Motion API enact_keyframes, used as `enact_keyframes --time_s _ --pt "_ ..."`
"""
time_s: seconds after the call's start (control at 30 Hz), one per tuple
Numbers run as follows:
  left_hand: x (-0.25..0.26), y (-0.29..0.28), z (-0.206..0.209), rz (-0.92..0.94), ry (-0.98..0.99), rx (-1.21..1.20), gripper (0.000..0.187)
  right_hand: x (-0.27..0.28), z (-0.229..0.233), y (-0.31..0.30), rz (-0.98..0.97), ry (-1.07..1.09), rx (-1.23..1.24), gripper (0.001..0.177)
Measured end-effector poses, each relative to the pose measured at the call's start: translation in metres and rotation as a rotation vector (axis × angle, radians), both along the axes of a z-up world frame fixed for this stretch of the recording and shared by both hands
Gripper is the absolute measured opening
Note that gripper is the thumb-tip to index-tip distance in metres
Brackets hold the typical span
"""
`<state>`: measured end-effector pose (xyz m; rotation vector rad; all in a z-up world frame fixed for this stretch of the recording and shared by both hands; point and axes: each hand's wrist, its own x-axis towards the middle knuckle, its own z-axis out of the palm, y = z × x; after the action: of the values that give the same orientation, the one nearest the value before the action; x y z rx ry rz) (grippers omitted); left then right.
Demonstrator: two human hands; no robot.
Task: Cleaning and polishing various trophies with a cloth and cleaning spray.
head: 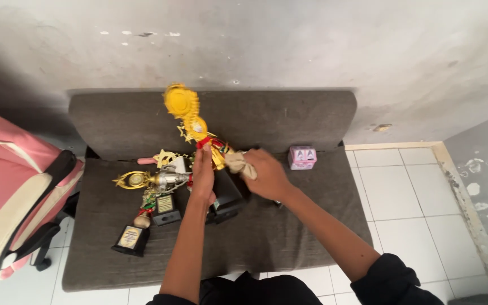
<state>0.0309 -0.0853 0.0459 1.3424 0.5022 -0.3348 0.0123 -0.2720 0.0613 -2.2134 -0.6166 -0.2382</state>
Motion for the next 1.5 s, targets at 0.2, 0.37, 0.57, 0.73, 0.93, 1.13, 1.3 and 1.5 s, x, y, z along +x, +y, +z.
enact_keyframes --time_s 0.2,0.37,0.57,0.73,0.93,1.13,1.3,1.5 --pt "0.015 0.022 -0.028 0.069 -0.15 -0.103 0.066 0.018 -0.006 0.008 -0.284 0.178 0.209 0.024" --pt "0.045 0.056 -0.067 0.161 -0.053 -0.427 0.064 0.001 0.023 0.043 -0.017 0.092 0.262 0.028" --pt "0.043 0.094 -0.094 0.114 0.164 -0.762 0.071 0.035 -0.019 0.055 -0.317 -0.219 -0.023 0.028" --pt "0.036 0.122 -0.092 0.156 -0.056 -0.99 0.079 0.016 -0.022 0.091 -0.31 -0.201 0.259 0.031" --pt "0.035 0.139 -0.074 0.147 -0.188 -1.075 0.051 0.038 -0.06 0.11 -0.179 0.383 0.451 0.035" --pt "0.044 0.146 -0.096 0.103 -0.393 -0.997 0.062 0.027 -0.032 0.123 -0.167 1.298 0.793 0.059" --pt "0.049 0.144 -0.088 0.182 -0.49 -0.308 0.06 0.024 -0.033 0.13 0.01 1.108 0.589 0.064" --pt "0.045 0.169 -0.05 -0.314 -0.158 0.063 0.074 0.022 0.006 0.125 -0.036 0.944 0.523 0.071"
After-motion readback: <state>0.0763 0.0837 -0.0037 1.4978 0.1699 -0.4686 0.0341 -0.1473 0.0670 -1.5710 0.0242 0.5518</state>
